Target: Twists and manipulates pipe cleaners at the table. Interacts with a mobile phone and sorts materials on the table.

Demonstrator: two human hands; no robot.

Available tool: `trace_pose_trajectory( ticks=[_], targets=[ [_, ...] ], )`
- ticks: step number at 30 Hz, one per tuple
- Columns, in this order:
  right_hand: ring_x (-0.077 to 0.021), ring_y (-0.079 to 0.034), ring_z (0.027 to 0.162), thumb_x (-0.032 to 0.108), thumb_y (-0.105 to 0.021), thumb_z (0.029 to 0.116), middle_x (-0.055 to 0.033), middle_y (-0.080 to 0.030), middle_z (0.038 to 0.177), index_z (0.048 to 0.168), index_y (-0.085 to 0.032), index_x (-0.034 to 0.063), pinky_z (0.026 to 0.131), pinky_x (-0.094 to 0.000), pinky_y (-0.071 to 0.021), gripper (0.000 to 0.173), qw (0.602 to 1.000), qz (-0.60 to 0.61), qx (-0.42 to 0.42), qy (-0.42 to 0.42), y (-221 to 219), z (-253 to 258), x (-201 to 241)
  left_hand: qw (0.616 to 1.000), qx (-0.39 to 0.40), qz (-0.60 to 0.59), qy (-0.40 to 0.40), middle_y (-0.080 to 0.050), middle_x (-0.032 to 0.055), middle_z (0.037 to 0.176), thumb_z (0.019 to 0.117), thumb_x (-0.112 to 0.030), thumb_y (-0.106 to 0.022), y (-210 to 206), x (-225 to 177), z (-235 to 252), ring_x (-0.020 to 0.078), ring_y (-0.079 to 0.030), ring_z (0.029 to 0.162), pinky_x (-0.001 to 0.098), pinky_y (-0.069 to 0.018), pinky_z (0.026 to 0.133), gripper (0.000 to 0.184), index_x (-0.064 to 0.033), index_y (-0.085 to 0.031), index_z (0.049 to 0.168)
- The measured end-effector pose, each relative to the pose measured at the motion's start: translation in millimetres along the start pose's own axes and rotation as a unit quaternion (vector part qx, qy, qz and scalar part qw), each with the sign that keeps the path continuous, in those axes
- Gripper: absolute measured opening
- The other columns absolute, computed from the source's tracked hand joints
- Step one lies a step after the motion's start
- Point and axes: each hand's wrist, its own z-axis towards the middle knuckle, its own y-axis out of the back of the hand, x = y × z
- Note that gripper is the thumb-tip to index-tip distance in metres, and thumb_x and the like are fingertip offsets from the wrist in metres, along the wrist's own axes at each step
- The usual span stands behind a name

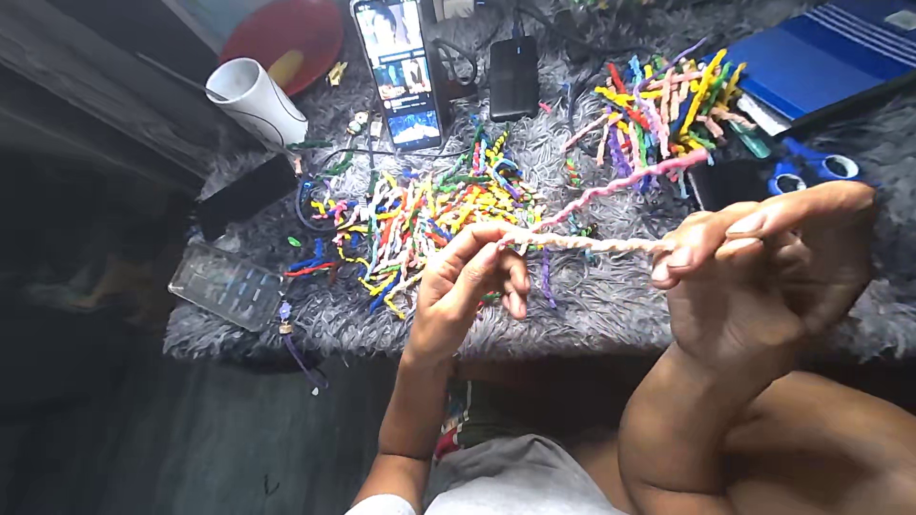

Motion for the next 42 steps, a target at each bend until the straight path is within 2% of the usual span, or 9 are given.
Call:
trace_pose_trajectory(
  ticks=[7,11,18,20,25,31,36,39,42],
  targets=[
    [-0.0036,-0.07,0.078,0.021,-0.064,0.1016,0.0101,-0.071,0.092,0.113,-0.064,0.023,0.071,-0.0196,-0.0606,0.011,0.998,0.004,-0.054,-0.019,4,2,-3,0.987,0.016,0.152,-0.042,-0.076,-0.0007,0.104,0.1042,-0.006,-0.055,-2,0,-2,0.0076,-0.074,0.086,0.0259,-0.064,0.076,0.024,-0.0068,-0.064,0.126],
    [-0.0048,-0.069,0.076,0.021,-0.065,0.1013,0.009,-0.071,0.092,0.115,-0.064,0.0223,0.068,-0.0202,-0.0601,0.014,0.999,0.014,-0.047,0.001,2,0,3,0.956,-0.002,0.289,-0.058,-0.076,0.0093,0.103,0.0947,0.007,-0.063,-16,17,-4,0.0116,-0.075,0.091,0.0307,-0.0632,0.085,0.033,0.0097,-0.061,0.128],
    [0.0056,-0.065,0.08,0.02,-0.06,0.1046,0.0114,-0.068,0.092,0.111,-0.062,0.0169,0.071,-0.0108,-0.0554,0.008,0.993,-0.065,0.095,-0.006,-22,-17,16,0.881,-0.069,0.462,-0.069,-0.075,0.0119,0.089,0.0954,0.003,-0.062,-17,36,9,0.0081,-0.07,0.07,0.0234,-0.0601,0.068,0.033,0.0101,-0.064,0.127],
    [0.0048,-0.064,0.081,0.017,-0.06,0.1049,0.0079,-0.068,0.091,0.108,-0.064,0.0118,0.071,-0.0111,-0.0545,0.008,0.991,-0.078,0.109,-0.001,-22,-19,15,0.894,-0.097,0.435,-0.049,-0.074,0.0085,0.088,0.0982,0.001,-0.062,-10,28,14,0.0058,-0.07,0.067,0.0216,-0.0601,0.064,0.025,0.0073,-0.064,0.122],
    [0.0043,-0.065,0.074,0.022,-0.063,0.1024,0.0155,-0.07,0.097,0.118,-0.066,0.0249,0.063,-0.0122,-0.0559,0.016,0.996,-0.072,0.043,-0.017,8,-5,6,0.993,-0.036,0.113,-0.017,-0.076,0.0015,0.088,0.0991,-0.002,-0.062,17,0,13,0.0076,-0.073,0.067,0.0216,-0.0621,0.059,0.015,-0.0108,-0.064,0.111],
    [0.0039,-0.064,0.069,0.019,-0.065,0.1011,0.0144,-0.068,0.09,0.113,-0.066,0.0234,0.06,-0.0122,-0.0556,0.013,0.997,-0.027,0.032,-0.067,1,-2,-10,0.993,-0.061,-0.068,-0.075,-0.071,-0.0037,0.076,0.1033,-0.017,-0.06,18,2,11,-0.0001,-0.062,0.054,0.0137,-0.0524,0.05,0.012,-0.0152,-0.07,0.11],
    [0.0024,-0.065,0.07,0.017,-0.066,0.0999,0.0124,-0.07,0.09,0.113,-0.066,0.0224,0.061,-0.0131,-0.0554,0.014,0.997,0.015,0.001,-0.078,3,0,-12,0.976,0.098,-0.191,-0.045,-0.069,-0.0061,0.069,0.0996,-0.016,-0.065,28,6,3,-0.001,-0.062,0.054,0.014,-0.0521,0.052,0.013,-0.013,-0.072,0.11],
    [0.0016,-0.062,0.065,0.017,-0.065,0.1003,0.0116,-0.068,0.084,0.109,-0.066,0.0223,0.059,-0.0139,-0.0542,0.01,0.993,0.042,-0.04,-0.099,6,2,-15,0.979,0.189,-0.071,0.02,-0.075,-0.004,0.088,0.097,-0.012,-0.069,29,8,-3,-0.0025,-0.066,0.066,0.0145,-0.056,0.061,0.03,-0.0175,-0.07,0.127],
    [0.0013,-0.061,0.062,0.016,-0.063,0.1007,0.0112,-0.066,0.082,0.107,-0.065,0.0221,0.058,-0.0136,-0.0538,0.009,0.989,0.041,-0.066,-0.124,8,2,-17,0.935,0.284,0.203,0.067,-0.067,-0.0004,0.085,0.1018,-0.014,-0.062,28,1,2,-0.0058,-0.059,0.07,0.0112,-0.052,0.067,0.059,-0.006,-0.038,0.155]
  ],
)
